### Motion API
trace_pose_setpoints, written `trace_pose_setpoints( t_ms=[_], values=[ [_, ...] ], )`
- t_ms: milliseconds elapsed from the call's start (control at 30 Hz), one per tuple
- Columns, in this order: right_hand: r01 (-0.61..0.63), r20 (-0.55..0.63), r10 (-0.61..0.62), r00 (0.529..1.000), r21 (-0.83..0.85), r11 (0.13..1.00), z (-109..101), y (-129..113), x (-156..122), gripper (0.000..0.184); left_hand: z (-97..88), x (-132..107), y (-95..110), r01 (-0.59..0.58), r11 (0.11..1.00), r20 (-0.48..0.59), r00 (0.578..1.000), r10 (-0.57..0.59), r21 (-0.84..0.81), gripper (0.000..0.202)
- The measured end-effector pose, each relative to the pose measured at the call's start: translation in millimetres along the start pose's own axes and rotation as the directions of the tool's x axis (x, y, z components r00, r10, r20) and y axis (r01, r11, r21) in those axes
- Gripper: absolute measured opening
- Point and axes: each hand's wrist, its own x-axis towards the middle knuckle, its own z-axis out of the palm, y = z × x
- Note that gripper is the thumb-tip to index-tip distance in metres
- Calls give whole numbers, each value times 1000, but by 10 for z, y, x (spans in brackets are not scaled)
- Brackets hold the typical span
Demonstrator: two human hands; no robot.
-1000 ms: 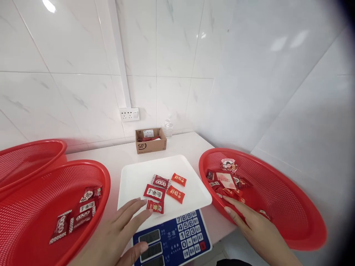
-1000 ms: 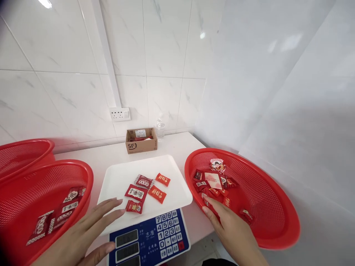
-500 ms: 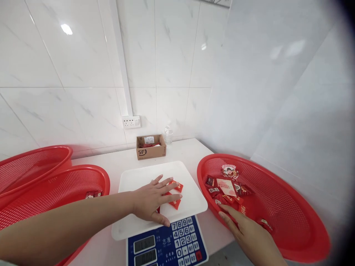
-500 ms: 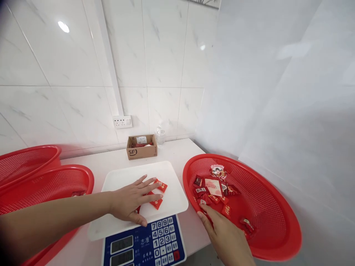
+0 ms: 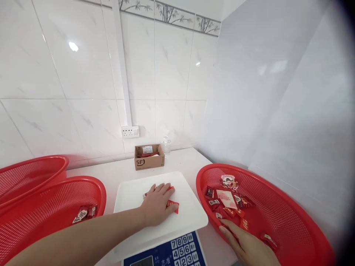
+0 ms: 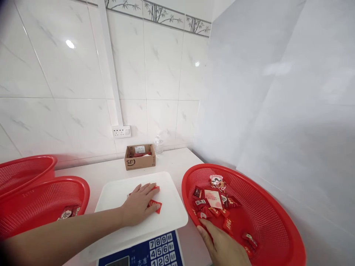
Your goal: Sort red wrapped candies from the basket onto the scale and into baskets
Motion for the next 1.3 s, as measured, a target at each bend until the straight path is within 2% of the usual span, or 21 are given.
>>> trace_pose_setpoints(
  t_ms=[100,267,367,533,700,867,1033,1300],
  values=[
    [-39,-18,38,999,-35,999,-17,-36,22,47,31,53,-7,116,993,-18,993,-117,-32,65],
    [-63,24,64,998,-54,997,-45,-113,20,50,23,97,-71,181,978,10,983,-181,-100,73],
    [-83,40,86,996,-56,995,-52,-138,27,51,-23,72,-123,175,976,32,985,-172,-128,71],
    [-59,4,59,998,-24,998,-39,-127,31,49,-145,-12,-270,139,982,50,990,-133,-131,64],
    [29,-83,-33,996,-40,999,-3,-44,31,44,-279,-95,-430,172,978,38,985,-169,-116,55],
    [85,-54,-87,995,-46,995,21,60,63,42,-323,-134,-536,201,974,20,980,-200,-100,48],
    [62,-56,-66,996,-72,995,7,30,55,43,-335,-120,-602,179,981,2,984,-179,-81,43],
    [-68,-8,68,998,-7,998,-77,-135,-5,50,-477,10,-684,168,974,-52,983,-178,-152,34]
  ],
)
